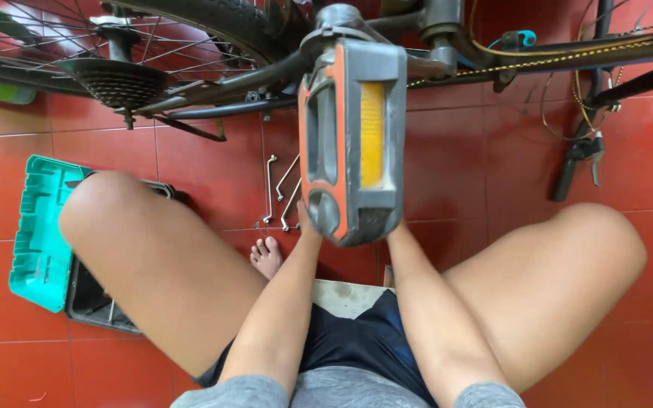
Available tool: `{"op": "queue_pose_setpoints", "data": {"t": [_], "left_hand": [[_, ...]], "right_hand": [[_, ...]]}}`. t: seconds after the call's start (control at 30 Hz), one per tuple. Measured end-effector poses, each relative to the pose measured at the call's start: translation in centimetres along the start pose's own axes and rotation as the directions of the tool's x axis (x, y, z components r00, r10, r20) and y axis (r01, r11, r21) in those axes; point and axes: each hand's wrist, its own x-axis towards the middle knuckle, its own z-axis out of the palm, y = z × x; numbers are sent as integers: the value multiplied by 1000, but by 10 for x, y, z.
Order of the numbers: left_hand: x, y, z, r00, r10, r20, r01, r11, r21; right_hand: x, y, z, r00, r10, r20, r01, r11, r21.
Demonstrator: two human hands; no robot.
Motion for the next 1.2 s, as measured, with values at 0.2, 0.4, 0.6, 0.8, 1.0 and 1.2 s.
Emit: {"op": "queue_pose_setpoints", "data": {"t": [0.2, 0.4, 0.6, 0.8, 1.0, 1.2], "left_hand": [[-21, -70, -25, 955, -168, 244, 142, 983, 119], [18, -96, -44, 819, -426, 384, 216, 849, 483], [43, 37, -42, 993, 42, -107, -18, 975, 222], [76, 226, -29, 824, 538, -176, -565, 763, -315], [101, 322, -30, 664, 730, 166, -551, 627, -551], [151, 333, 65, 479, 828, 292, -784, 553, -283]], "right_hand": [[16, -3, 12, 980, 26, 196, 0, 992, -129], [-6, -15, 15, 914, 116, 389, 9, 952, -304], [-33, -91, 48, 809, 118, 576, 179, 884, -432], [-94, -179, 53, 750, 115, 651, 369, 745, -556], [-172, -226, 82, 701, 216, 680, 475, 570, -670], [-215, -311, 189, 707, -400, 584, 685, 183, -705]]}}
